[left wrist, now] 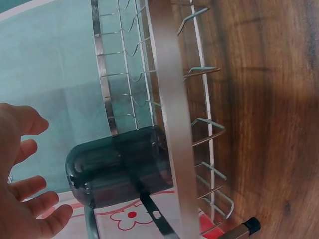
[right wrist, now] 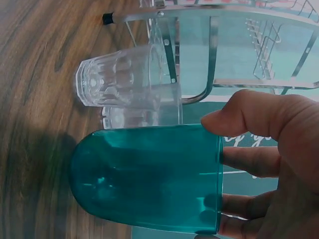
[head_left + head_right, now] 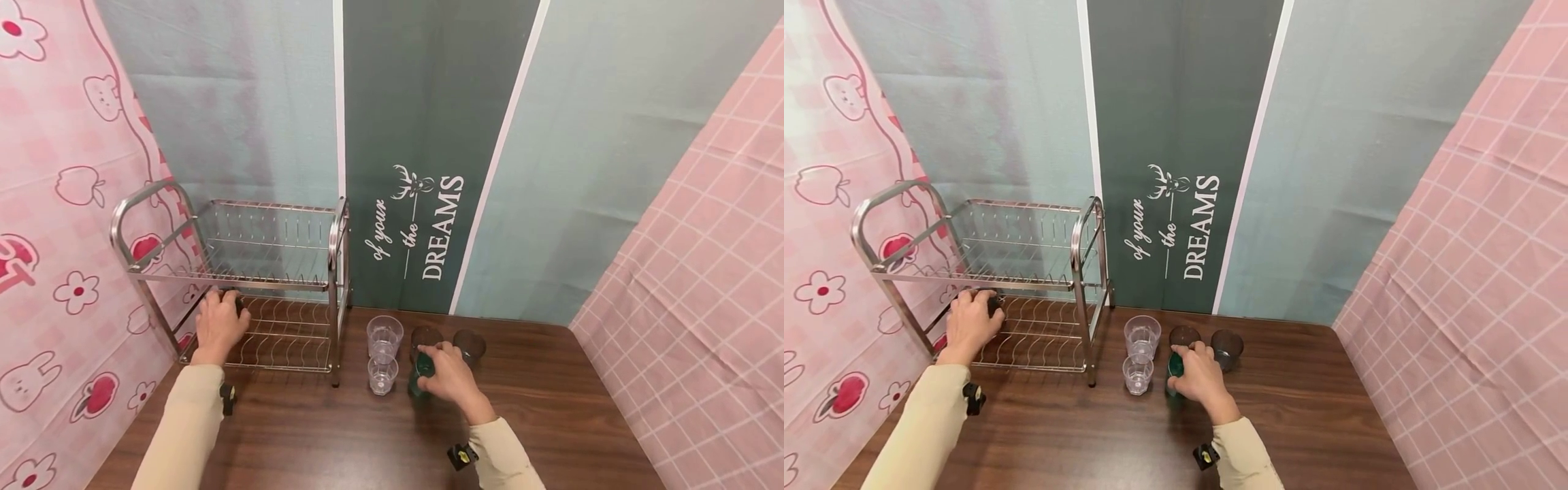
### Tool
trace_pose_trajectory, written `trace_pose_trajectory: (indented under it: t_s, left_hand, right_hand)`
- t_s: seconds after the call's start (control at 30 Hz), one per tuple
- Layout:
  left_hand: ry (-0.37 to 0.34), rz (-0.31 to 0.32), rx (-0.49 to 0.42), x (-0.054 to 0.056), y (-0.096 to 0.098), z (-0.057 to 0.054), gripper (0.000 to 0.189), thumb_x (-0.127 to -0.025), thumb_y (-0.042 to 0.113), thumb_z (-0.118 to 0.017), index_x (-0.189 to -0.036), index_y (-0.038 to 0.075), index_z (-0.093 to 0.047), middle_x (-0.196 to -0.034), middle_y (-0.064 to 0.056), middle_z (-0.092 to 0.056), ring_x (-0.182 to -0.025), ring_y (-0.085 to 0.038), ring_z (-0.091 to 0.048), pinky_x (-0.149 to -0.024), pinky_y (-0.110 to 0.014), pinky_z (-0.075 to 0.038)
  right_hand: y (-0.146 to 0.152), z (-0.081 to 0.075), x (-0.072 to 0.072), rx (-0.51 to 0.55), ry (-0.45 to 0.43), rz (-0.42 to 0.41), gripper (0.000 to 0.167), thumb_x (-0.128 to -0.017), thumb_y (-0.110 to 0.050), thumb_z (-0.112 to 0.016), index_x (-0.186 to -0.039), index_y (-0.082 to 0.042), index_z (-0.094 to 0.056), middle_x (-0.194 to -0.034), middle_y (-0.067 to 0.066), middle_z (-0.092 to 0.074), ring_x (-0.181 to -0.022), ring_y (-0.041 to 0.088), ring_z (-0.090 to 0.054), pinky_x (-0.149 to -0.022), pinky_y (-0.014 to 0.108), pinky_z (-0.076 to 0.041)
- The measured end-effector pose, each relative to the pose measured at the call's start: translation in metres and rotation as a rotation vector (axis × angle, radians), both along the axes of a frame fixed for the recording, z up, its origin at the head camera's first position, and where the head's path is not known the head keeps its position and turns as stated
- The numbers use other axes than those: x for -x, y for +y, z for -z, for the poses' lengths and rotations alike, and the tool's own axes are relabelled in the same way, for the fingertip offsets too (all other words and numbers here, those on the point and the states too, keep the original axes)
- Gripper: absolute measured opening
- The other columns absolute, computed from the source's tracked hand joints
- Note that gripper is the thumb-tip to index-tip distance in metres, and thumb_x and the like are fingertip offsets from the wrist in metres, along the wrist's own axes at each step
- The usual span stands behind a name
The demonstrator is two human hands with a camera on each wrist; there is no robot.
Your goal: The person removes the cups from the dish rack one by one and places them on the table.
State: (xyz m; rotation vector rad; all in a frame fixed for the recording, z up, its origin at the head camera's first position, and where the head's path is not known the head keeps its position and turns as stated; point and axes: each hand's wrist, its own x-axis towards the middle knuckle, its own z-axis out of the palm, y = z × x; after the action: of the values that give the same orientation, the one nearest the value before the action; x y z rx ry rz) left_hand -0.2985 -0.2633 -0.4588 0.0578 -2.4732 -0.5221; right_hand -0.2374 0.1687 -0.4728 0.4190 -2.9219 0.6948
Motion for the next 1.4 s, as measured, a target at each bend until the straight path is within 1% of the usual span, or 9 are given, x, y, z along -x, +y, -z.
trace_pose_trajectory:
  t_s: [0.1,0.23,0.47,0.67,0.77,0.93,1.13,1.23,1.4]
  left_hand:
    - [-0.032,-0.003,0.010,0.003,-0.002,-0.003,0.039,-0.079,0.011,-0.061,-0.112,-0.009,-0.053,-0.117,-0.038,-0.039,-0.097,-0.055,-0.039,-0.069,-0.065,-0.035]
    - [-0.110,-0.017,0.020,0.008,-0.006,-0.006,0.044,-0.080,0.014,-0.059,-0.116,-0.010,-0.050,-0.118,-0.041,-0.035,-0.098,-0.058,-0.037,-0.072,-0.065,-0.034]
    - [-0.169,-0.034,0.019,0.014,-0.013,-0.007,0.048,-0.080,0.015,-0.061,-0.115,-0.012,-0.045,-0.111,-0.041,-0.032,-0.095,-0.058,-0.035,-0.069,-0.064,-0.036]
    - [-0.232,-0.043,0.003,0.019,-0.014,-0.010,0.046,-0.080,0.018,-0.061,-0.110,-0.015,-0.046,-0.106,-0.041,-0.032,-0.093,-0.057,-0.036,-0.068,-0.063,-0.036]
    - [-0.275,-0.052,-0.010,0.021,-0.015,-0.012,0.046,-0.081,0.019,-0.060,-0.108,-0.015,-0.046,-0.106,-0.041,-0.032,-0.095,-0.056,-0.035,-0.069,-0.063,-0.036]
    - [-0.338,-0.054,-0.030,0.025,-0.018,-0.014,0.050,-0.081,0.019,-0.060,-0.112,-0.016,-0.044,-0.107,-0.040,-0.030,-0.098,-0.056,-0.032,-0.073,-0.063,-0.035]
    - [-0.348,-0.035,-0.025,0.027,-0.022,-0.012,0.053,-0.081,0.018,-0.060,-0.119,-0.015,-0.041,-0.107,-0.042,-0.031,-0.098,-0.058,-0.032,-0.077,-0.062,-0.033]
    - [-0.332,-0.035,-0.026,0.028,-0.022,-0.011,0.051,-0.081,0.016,-0.060,-0.117,-0.015,-0.041,-0.106,-0.041,-0.031,-0.097,-0.058,-0.032,-0.078,-0.061,-0.032]
    - [-0.301,-0.045,-0.009,0.028,-0.020,-0.009,0.047,-0.081,0.011,-0.061,-0.114,-0.017,-0.043,-0.107,-0.043,-0.032,-0.098,-0.059,-0.032,-0.082,-0.062,-0.027]
  right_hand:
    - [0.000,0.002,0.002,-0.011,-0.008,0.014,0.058,-0.064,-0.019,-0.076,-0.120,-0.009,-0.063,-0.111,0.019,-0.051,-0.092,0.032,-0.046,-0.065,0.042,-0.045]
    - [-0.001,0.004,0.004,-0.015,-0.014,0.021,0.057,-0.065,-0.019,-0.077,-0.119,-0.009,-0.063,-0.111,0.019,-0.051,-0.093,0.033,-0.046,-0.066,0.043,-0.045]
    - [-0.001,0.007,0.007,-0.016,-0.034,0.024,0.056,-0.066,-0.018,-0.077,-0.119,-0.009,-0.063,-0.112,0.021,-0.051,-0.095,0.036,-0.047,-0.066,0.045,-0.046]
    - [0.002,0.009,0.011,-0.024,-0.041,0.023,0.056,-0.066,-0.017,-0.075,-0.120,-0.009,-0.063,-0.112,0.021,-0.051,-0.095,0.036,-0.047,-0.066,0.046,-0.045]
    - [0.002,0.009,0.013,-0.026,-0.042,0.021,0.056,-0.066,-0.017,-0.074,-0.121,-0.009,-0.062,-0.113,0.021,-0.051,-0.096,0.037,-0.047,-0.067,0.047,-0.045]
    - [0.002,0.008,0.015,-0.031,-0.053,0.007,0.057,-0.068,-0.018,-0.074,-0.122,-0.008,-0.061,-0.115,0.023,-0.050,-0.098,0.038,-0.047,-0.070,0.051,-0.044]
    - [0.002,0.008,0.017,-0.037,-0.073,0.004,0.055,-0.071,-0.019,-0.072,-0.124,-0.009,-0.059,-0.115,0.023,-0.049,-0.100,0.039,-0.045,-0.073,0.055,-0.043]
    - [0.003,0.008,0.018,-0.033,-0.087,0.001,0.055,-0.071,-0.018,-0.071,-0.124,-0.009,-0.059,-0.115,0.022,-0.049,-0.099,0.039,-0.045,-0.074,0.056,-0.042]
    - [0.003,0.007,0.018,-0.028,-0.101,-0.001,0.055,-0.072,-0.018,-0.071,-0.124,-0.008,-0.059,-0.116,0.022,-0.049,-0.099,0.038,-0.045,-0.075,0.056,-0.042]
